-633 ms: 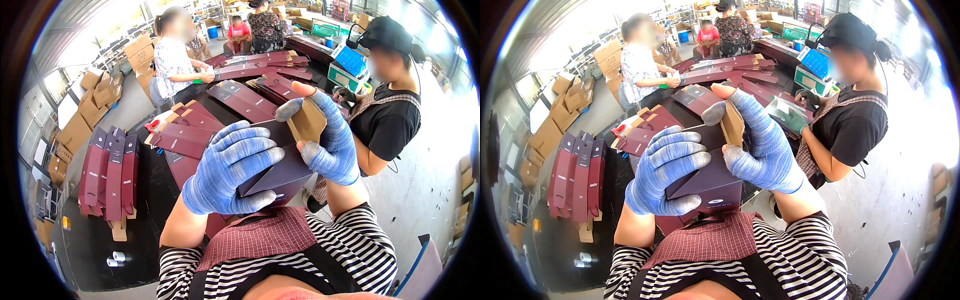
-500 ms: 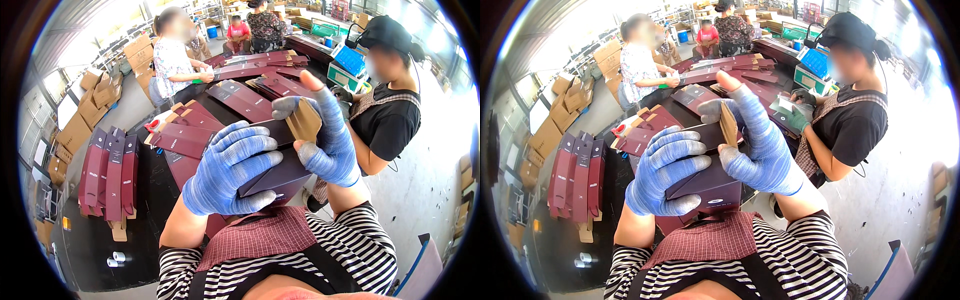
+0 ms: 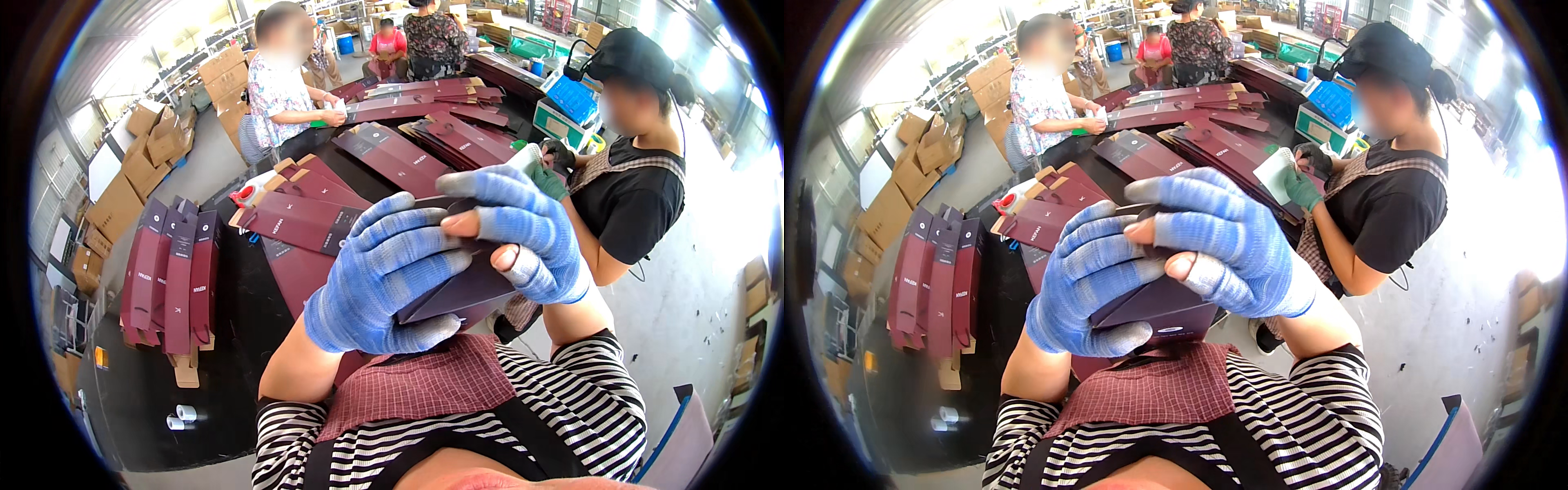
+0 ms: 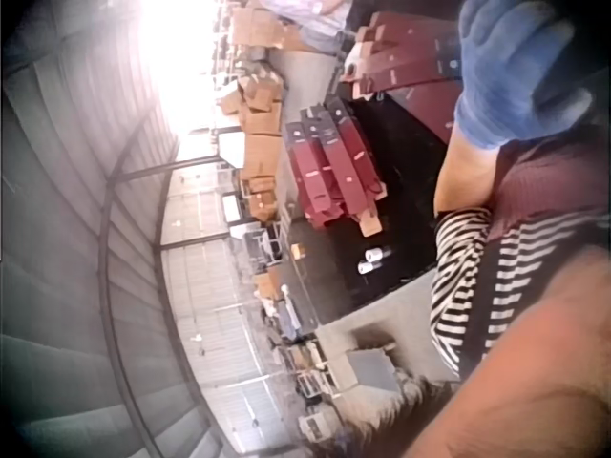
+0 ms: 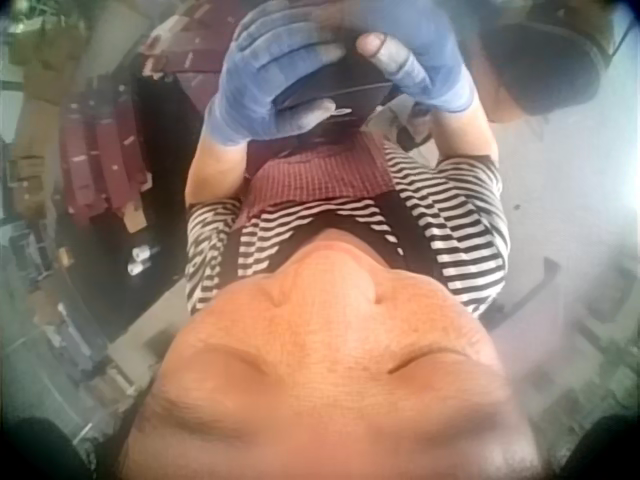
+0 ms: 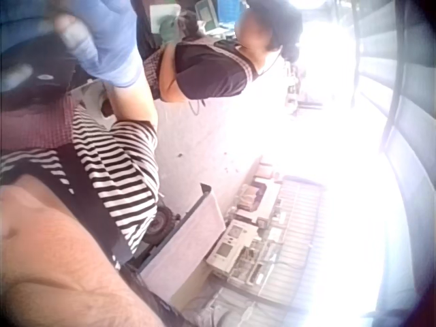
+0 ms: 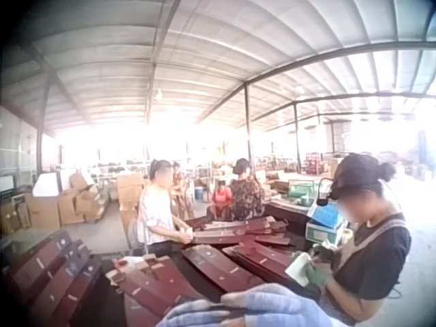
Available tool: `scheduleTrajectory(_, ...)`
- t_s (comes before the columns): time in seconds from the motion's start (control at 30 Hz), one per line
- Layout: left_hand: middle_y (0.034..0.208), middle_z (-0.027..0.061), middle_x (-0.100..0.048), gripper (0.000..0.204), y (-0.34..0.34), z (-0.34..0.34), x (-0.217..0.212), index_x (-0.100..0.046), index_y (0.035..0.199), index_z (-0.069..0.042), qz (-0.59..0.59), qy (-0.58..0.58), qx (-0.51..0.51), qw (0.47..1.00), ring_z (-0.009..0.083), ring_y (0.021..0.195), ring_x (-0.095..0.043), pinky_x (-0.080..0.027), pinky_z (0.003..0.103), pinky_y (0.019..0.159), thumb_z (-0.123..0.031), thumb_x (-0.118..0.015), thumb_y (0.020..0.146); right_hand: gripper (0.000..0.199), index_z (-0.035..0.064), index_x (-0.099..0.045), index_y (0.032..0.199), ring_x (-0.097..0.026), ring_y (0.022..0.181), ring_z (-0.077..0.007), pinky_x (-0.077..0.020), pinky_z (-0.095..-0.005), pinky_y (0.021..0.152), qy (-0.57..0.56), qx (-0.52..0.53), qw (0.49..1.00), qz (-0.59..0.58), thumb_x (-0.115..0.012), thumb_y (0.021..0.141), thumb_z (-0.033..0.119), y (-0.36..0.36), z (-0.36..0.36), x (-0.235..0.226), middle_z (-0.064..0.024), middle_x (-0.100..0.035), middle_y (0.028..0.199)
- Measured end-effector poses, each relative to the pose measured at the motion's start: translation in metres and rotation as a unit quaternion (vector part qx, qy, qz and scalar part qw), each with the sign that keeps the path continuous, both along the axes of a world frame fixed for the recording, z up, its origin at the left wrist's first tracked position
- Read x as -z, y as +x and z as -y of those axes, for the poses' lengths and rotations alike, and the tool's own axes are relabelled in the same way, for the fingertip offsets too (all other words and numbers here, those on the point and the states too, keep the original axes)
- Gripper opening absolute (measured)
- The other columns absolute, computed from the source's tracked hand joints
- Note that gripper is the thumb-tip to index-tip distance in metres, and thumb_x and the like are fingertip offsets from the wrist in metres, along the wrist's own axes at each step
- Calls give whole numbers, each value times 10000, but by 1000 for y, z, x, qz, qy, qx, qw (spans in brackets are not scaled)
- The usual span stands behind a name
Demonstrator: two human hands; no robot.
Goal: The person picks up flat cardboard sheets and folds them by hand into rectangular boxes, securing the bottom flaps.
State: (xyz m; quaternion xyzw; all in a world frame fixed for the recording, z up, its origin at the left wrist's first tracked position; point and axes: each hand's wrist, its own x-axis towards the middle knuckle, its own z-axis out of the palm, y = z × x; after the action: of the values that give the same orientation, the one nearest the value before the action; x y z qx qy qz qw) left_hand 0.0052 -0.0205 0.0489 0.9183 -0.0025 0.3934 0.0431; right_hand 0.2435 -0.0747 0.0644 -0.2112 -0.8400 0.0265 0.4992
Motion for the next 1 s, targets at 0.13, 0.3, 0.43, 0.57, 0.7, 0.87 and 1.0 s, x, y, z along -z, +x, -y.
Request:
scheduleTrajectory(0.13,1297,110,-644,546,2,-3,4,-715,1252,-102,16,15,-8,1000,334,1261,-593,-301,547,1183,-444,-756,829,313,14,-711,1185,-649,1167,-404,-490,-454,1011,-69,-8,997,14,-618,990,240,-4,5,0,-236,-660,1287)
scheduleTrajectory(0.3,1309,137,-626,575,13,-18,23,-671,1256,-75,103,-29,69,992,411,1278,-562,-401,537,1107,-420,-803,816,232,-12,-674,1117,-672,1091,-406,-526,-433,945,-105,9,994,-15,-662,952,150,2,12,-2,-231,-671,1211)
scheduleTrajectory(0.43,1302,137,-627,609,25,-15,31,-655,1259,-78,148,-41,79,985,403,1260,-569,-444,516,1067,-414,-841,787,206,-20,-666,1094,-664,1105,-414,-522,-443,942,-103,33,994,7,-659,936,111,10,19,-9,-225,-675,1148)
scheduleTrajectory(0.57,1303,133,-608,642,38,-4,31,-643,1257,-96,154,-25,36,987,389,1228,-573,-454,524,1047,-397,-876,740,199,-13,-671,1081,-649,1144,-428,-514,-474,958,-79,83,993,26,-636,913,89,21,27,-6,-195,-698,1075)
scheduleTrajectory(0.7,1291,122,-543,610,49,4,34,-646,1229,-117,162,-31,19,986,382,1201,-556,-468,538,1016,-394,-872,736,214,-10,-667,1076,-651,1139,-415,-507,-484,963,-90,98,991,17,-639,897,103,28,33,-5,-183,-702,1047)
scheduleTrajectory(0.87,1283,127,-551,613,63,9,37,-646,1212,-105,159,-8,18,987,381,1206,-555,-469,535,1020,-448,-856,749,172,11,-652,1017,-664,1072,-386,-521,-451,934,-120,148,982,-11,-644,851,56,34,41,-1,-183,-687,1088)
scheduleTrajectory(1.0,1268,130,-545,619,72,22,33,-643,1207,-87,133,18,-9,991,387,1198,-549,-476,531,1014,-481,-835,770,139,7,-638,965,-640,1171,-369,-452,-470,1079,-186,170,968,-9,-641,840,68,39,54,-8,-220,-666,1196)
